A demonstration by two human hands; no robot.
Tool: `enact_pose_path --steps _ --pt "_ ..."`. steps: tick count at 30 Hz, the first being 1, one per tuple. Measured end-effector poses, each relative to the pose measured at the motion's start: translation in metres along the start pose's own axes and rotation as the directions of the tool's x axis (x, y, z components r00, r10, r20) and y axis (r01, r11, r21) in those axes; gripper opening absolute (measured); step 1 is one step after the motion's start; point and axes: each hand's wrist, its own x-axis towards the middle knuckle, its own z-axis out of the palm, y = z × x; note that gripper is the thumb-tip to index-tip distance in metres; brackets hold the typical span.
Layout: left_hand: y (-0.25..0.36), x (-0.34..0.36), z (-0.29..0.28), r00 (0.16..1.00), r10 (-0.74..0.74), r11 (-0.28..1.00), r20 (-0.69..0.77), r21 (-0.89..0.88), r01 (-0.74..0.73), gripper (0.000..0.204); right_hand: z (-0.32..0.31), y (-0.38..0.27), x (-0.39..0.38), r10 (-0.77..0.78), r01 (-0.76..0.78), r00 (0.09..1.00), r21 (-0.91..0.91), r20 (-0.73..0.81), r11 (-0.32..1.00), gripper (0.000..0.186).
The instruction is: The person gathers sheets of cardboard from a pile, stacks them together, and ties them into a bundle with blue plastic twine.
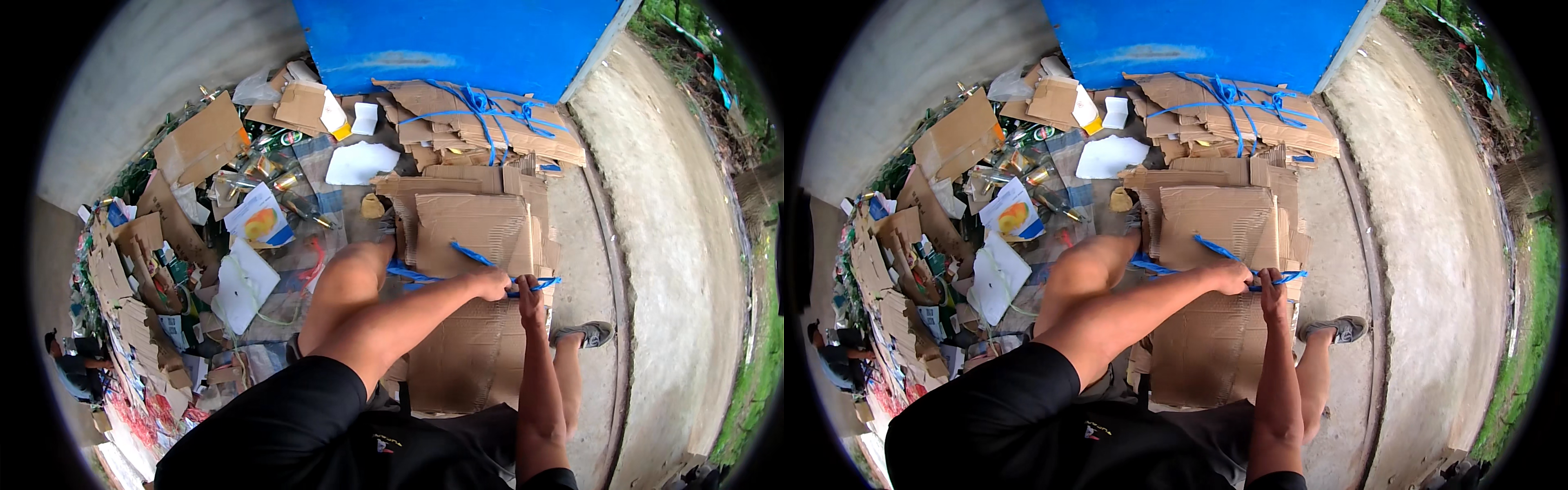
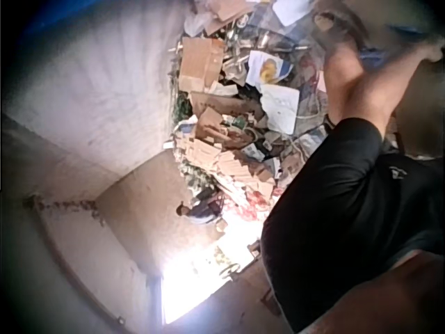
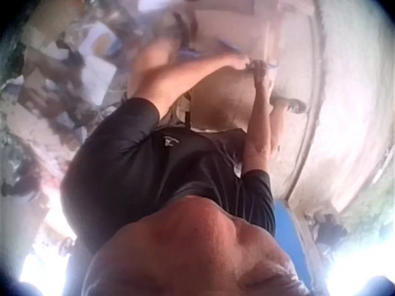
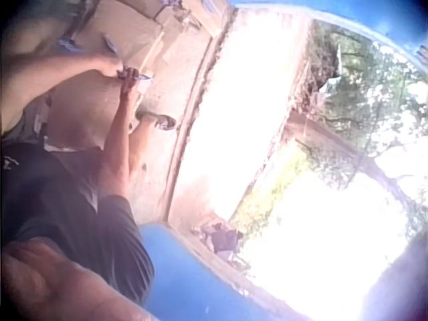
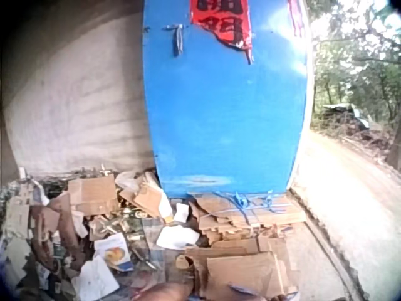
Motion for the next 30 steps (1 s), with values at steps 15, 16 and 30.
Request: enact_pose_path --steps 15,16,30 --pt "-0.01 0.003 0.027 0.89 -0.351 0.927 -0.292 -0.24 0.287 0.03 0.006 -0.009 0.004 0.149 -0.139 0.987 -0.153 0.057 0.978 0.031" --pt "-0.009 0.001 0.026 0.854 -0.426 0.895 -0.298 -0.277 0.35 0.029 0.002 -0.015 -0.002 0.224 -0.202 0.97 -0.191 0.097 0.96 0.032" --pt "0.01 -0.005 0.02 0.991 -0.132 0.914 0.012 -0.385 0.127 0.039 0.003 -0.032 -0.059 -0.29 -0.066 0.887 -0.719 -0.361 0.692 0.024"
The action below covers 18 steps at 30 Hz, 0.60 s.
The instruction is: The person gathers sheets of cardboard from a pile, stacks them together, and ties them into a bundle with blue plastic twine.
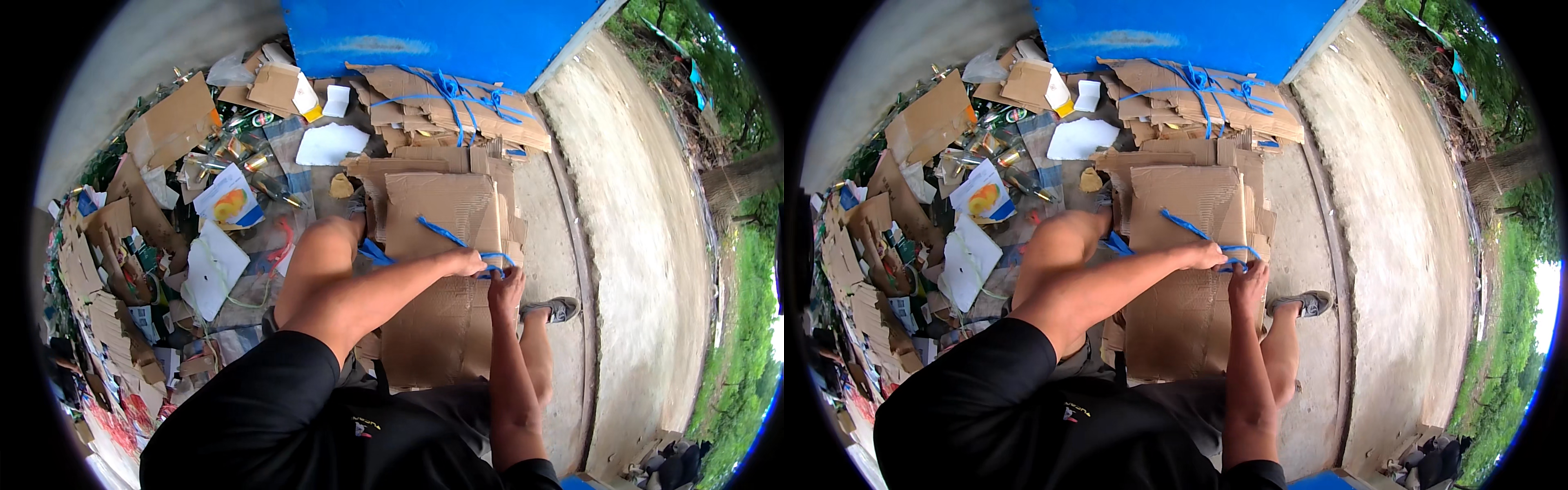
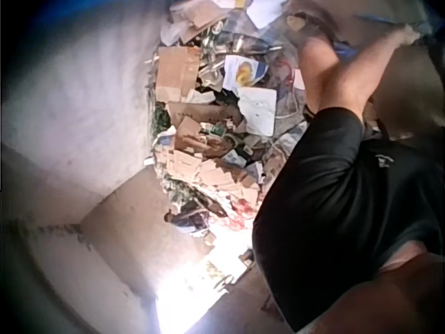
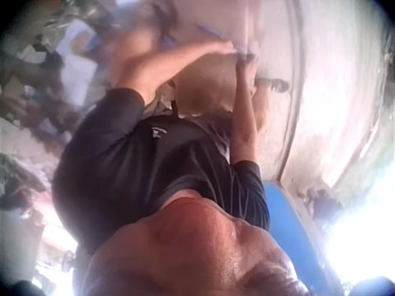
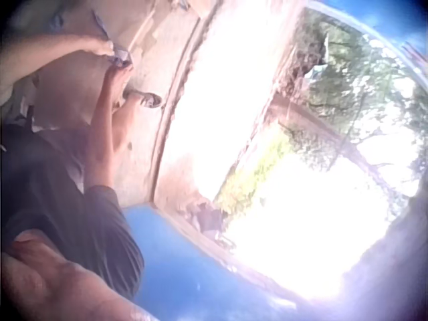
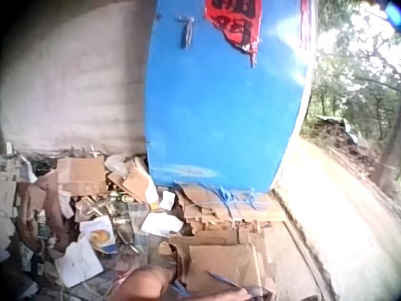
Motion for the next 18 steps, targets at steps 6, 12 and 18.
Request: enact_pose_path --steps 6,12,18 --pt "-0.007 -0.011 0.005 0.993 0.114 0.979 0.031 -0.176 -0.107 0.032 0.044 0.014 -0.028 0.165 -0.804 0.538 0.562 0.827 -0.196 0.02" --pt "-0.02 -0.002 0.014 0.994 0.097 0.931 0.052 -0.357 -0.072 0.03 0.071 0.022 -0.029 0.211 -0.506 0.589 0.559 0.78 -0.657 0.025" --pt "0.012 -0.036 0.001 0.997 0.041 0.98 0.068 -0.197 -0.027 0.02 0.039 0.029 -0.053 0.249 -0.312 0.688 0.587 0.682 -0.747 0.036"
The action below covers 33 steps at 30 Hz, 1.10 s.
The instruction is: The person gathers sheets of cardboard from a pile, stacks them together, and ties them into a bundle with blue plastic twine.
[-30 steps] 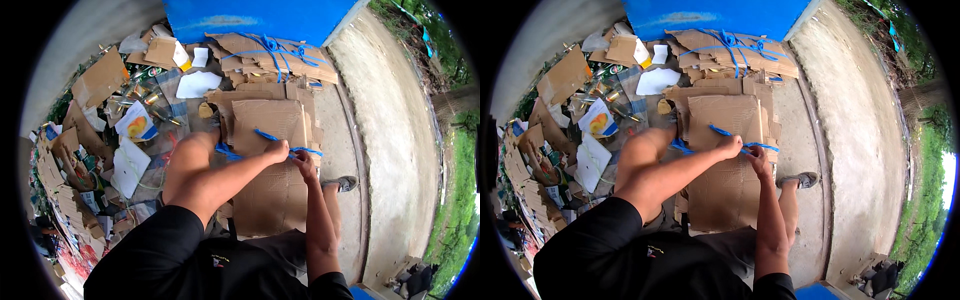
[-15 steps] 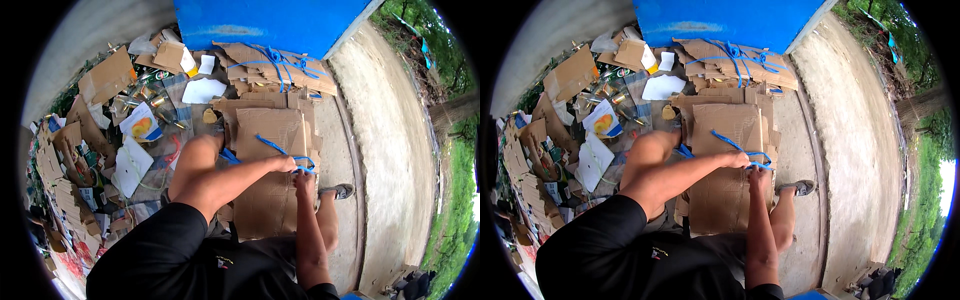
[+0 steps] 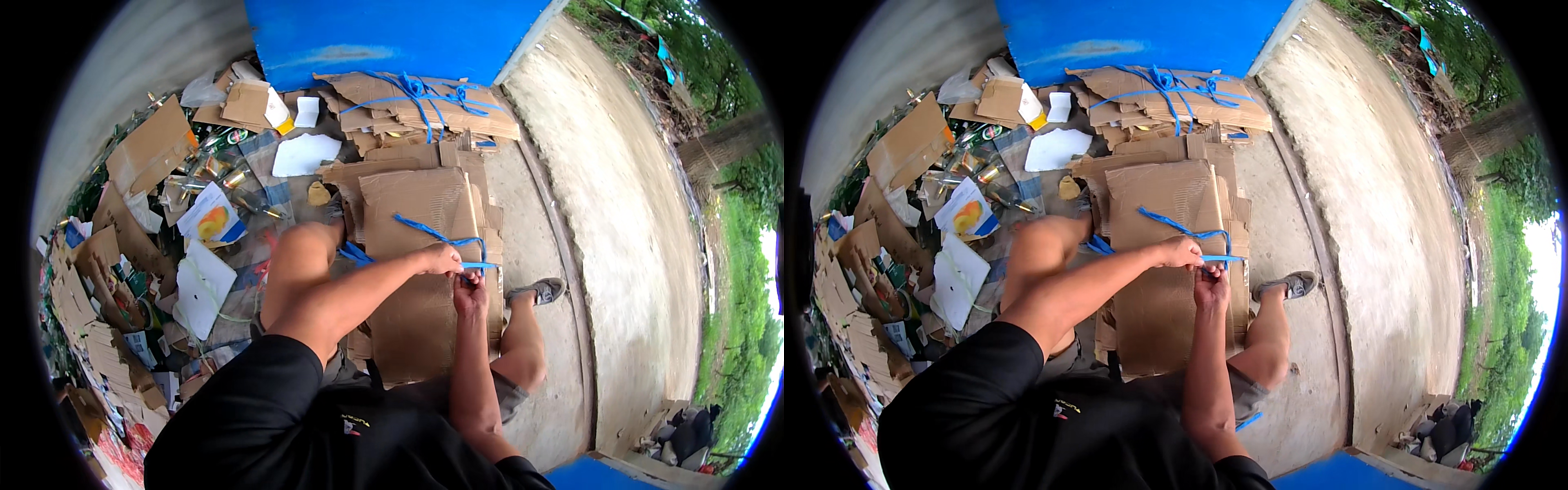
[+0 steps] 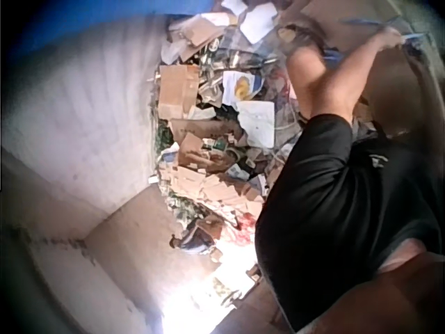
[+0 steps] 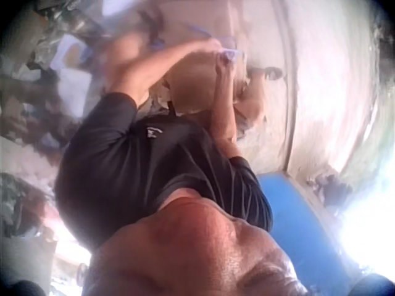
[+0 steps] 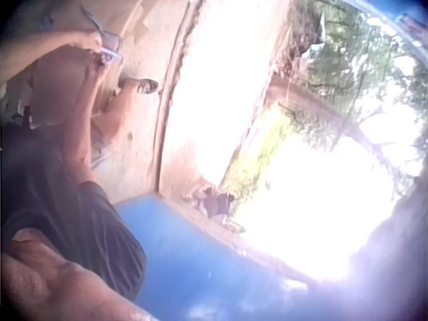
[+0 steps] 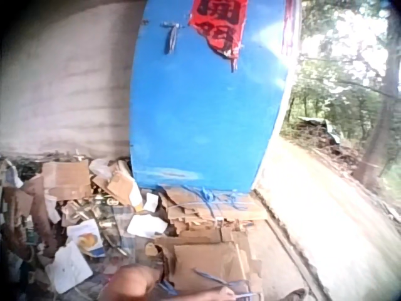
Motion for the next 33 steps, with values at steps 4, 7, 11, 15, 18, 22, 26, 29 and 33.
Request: enact_pose_path --steps 4,7,11,15,18,22,26,29,33 --pt "0.0 0.001 -0.003 0.999 0.025 0.999 0.032 0.043 -0.027 0.019 0.009 -0.036 -0.019 -0.181 0.182 0.977 0.001 -0.117 0.983 0.033" --pt "-0.011 0.004 -0.007 0.997 0.072 0.997 0.01 0.011 -0.072 0.018 0.056 -0.031 -0.048 -0.271 0.251 0.961 -0.225 -0.061 0.941 0.031" --pt "-0.017 0.009 -0.016 0.999 -0.032 0.996 0.024 0.084 0.03 0.018 0.093 -0.051 -0.08 -0.424 0.449 0.892 -0.388 0.154 0.805 0.02" --pt "-0.006 0.003 -0.018 0.989 -0.147 0.989 0.001 -0.023 0.147 0.018 0.12 -0.098 -0.115 -0.477 0.58 0.815 -0.454 0.33 0.677 0.017" --pt "-0.013 0.006 -0.023 0.99 -0.12 0.992 -0.079 0.031 0.123 0.019 0.129 -0.121 -0.122 -0.489 0.532 0.821 -0.709 0.296 0.463 0.019" --pt "0.009 0.019 -0.007 0.989 -0.092 0.995 -0.117 0.028 0.096 0.017 0.067 -0.188 -0.088 -0.895 -0.004 0.237 -0.921 0.378 -0.39 0.034" --pt "0.007 0.006 -0.013 0.982 -0.144 0.987 -0.12 0.05 0.151 0.018 0.086 -0.121 -0.103 -0.556 0.243 0.759 -0.939 0.339 -0.242 0.032" --pt "-0.008 0.011 -0.018 0.979 -0.103 0.994 -0.177 0.012 0.106 0.018 0.08 -0.044 -0.09 -0.027 -0.148 0.988 -0.982 -0.152 0.118 0.034" --pt "-0.002 0.016 -0.007 0.989 -0.082 0.996 -0.124 0.008 0.083 0.019 0.028 0.004 -0.048 0.24 -0.327 0.944 -0.541 -0.227 0.775 0.041"
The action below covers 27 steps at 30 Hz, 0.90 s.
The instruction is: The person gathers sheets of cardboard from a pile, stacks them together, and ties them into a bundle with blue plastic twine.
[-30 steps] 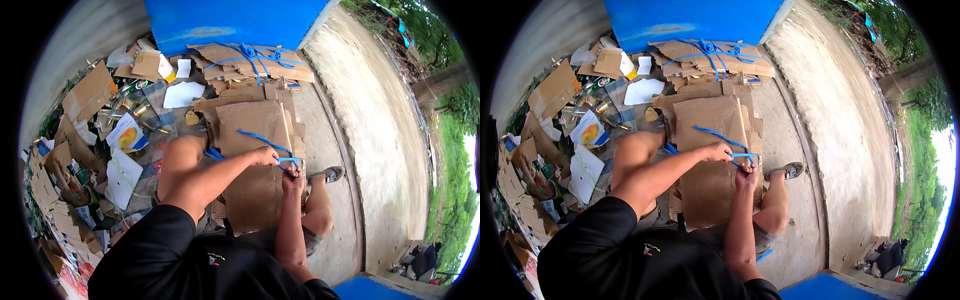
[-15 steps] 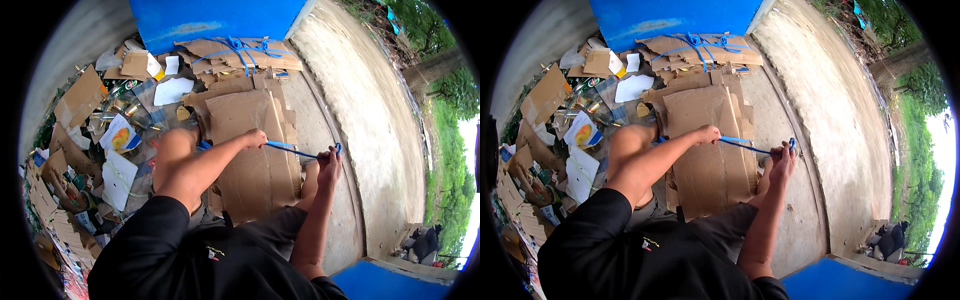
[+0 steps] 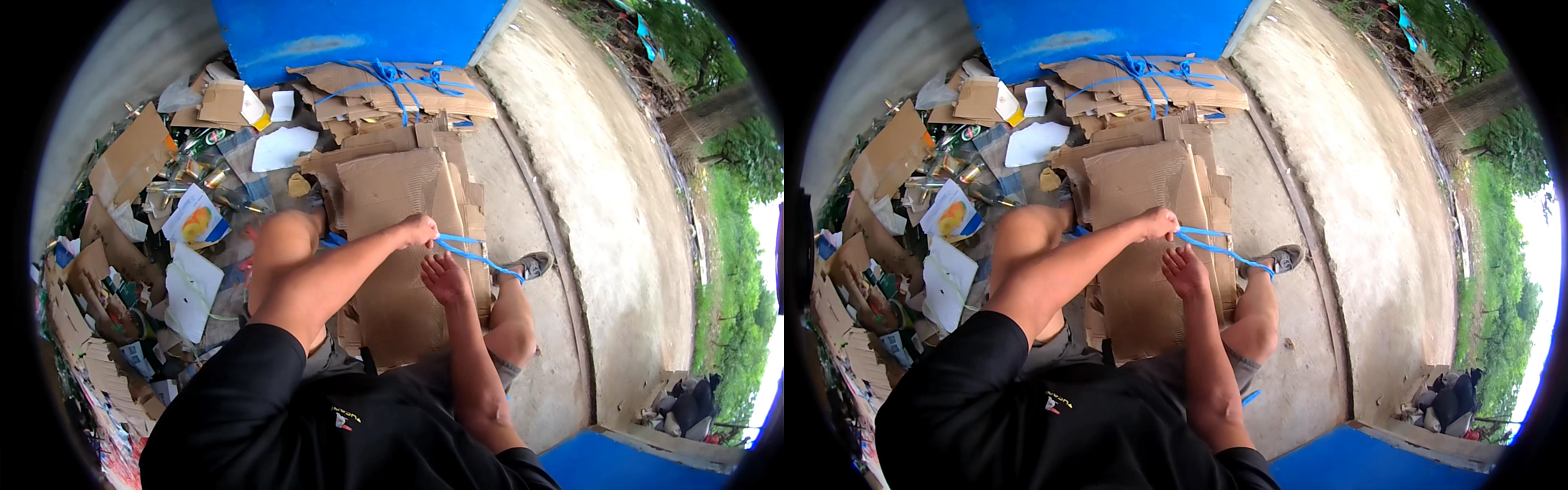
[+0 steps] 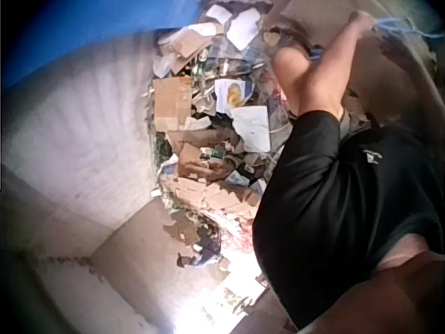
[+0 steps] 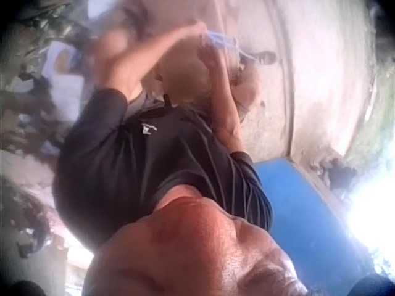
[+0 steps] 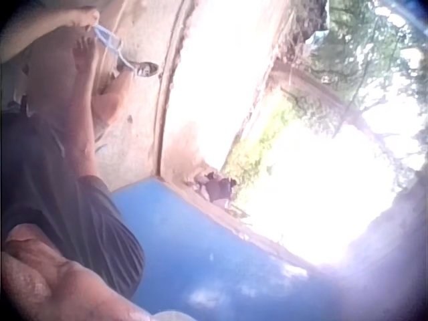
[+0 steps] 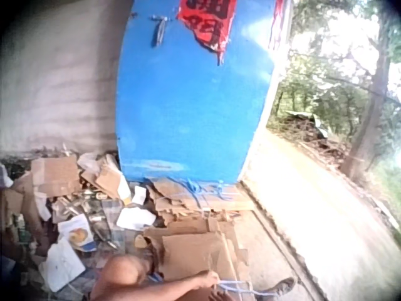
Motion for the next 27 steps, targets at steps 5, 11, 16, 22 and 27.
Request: enact_pose_path --steps 5,11,16,22,27 --pt "0.004 -0.008 0.001 0.999 -0.009 0.999 0.04 0.052 0.007 0.019 0.011 -0.001 0.038 -0.318 0.334 0.942 0.373 -0.105 0.866 0.029" --pt "0.012 -0.007 0.001 1.0 0.001 0.998 0.029 0.062 -0.002 0.018 0.008 -0.032 0.039 -0.372 0.393 0.92 0.335 -0.125 0.857 0.028" --pt "0.022 -0.005 0.006 0.966 0.257 0.873 0.011 0.427 -0.237 0.02 0.028 -0.063 0.045 -0.468 0.494 0.869 0.29 -0.16 0.819 0.024" --pt "0.029 -0.01 0.0 0.943 0.33 0.748 -0.027 0.618 -0.244 0.021 0.054 -0.101 0.065 -0.414 0.405 0.908 -0.119 -0.066 0.907 0.015" --pt "0.014 -0.017 -0.012 0.96 0.271 0.696 -0.071 0.704 -0.144 0.027 0.048 -0.113 0.101 -0.441 0.369 0.874 -0.312 -0.206 0.876 0.011"
